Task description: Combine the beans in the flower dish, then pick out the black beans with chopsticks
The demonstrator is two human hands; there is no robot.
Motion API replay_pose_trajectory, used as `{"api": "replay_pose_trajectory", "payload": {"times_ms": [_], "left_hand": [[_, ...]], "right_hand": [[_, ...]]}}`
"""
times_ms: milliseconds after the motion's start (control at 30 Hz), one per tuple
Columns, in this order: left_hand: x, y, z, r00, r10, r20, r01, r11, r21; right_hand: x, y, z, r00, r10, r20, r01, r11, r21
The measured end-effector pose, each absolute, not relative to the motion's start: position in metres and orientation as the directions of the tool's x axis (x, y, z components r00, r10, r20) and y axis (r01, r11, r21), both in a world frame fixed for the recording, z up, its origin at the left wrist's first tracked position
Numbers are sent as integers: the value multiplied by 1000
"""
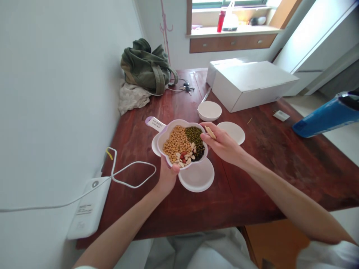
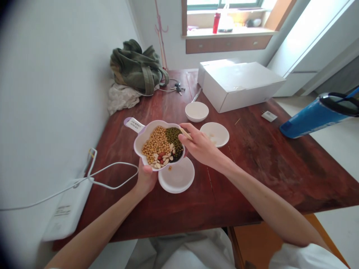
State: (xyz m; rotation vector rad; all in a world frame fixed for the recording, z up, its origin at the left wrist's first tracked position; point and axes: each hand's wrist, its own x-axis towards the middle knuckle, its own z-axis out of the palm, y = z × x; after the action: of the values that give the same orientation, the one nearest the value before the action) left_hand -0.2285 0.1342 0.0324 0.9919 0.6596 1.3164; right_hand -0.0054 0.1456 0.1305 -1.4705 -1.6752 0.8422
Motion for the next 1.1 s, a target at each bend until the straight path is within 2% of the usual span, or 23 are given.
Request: {"api": "replay_pose_trajectory", "payload": {"times_ms": [267, 567, 767, 900, 1100], "left_hand": [[-221, 127, 68, 368, 926, 86, -594, 163, 788], [-226, 141, 63, 324, 946, -20, -568, 212, 795], [-229, 140, 65, 386, 914, -127, -532, 333, 779], [-229, 139, 64, 351, 925, -144, -490, 312, 814], [-229, 138, 60, 401, 914, -57, -419, 239, 876]], "right_hand": [[6, 176, 134, -72, 985, 155, 587, 168, -792], [25, 184, 157, -211, 974, 88, 642, 206, -738], [25, 181, 153, -293, 951, 99, 607, 265, -749], [22, 177, 151, -301, 948, 99, 602, 270, -752], [21, 170, 157, -264, 962, 70, 664, 234, -710]]}}
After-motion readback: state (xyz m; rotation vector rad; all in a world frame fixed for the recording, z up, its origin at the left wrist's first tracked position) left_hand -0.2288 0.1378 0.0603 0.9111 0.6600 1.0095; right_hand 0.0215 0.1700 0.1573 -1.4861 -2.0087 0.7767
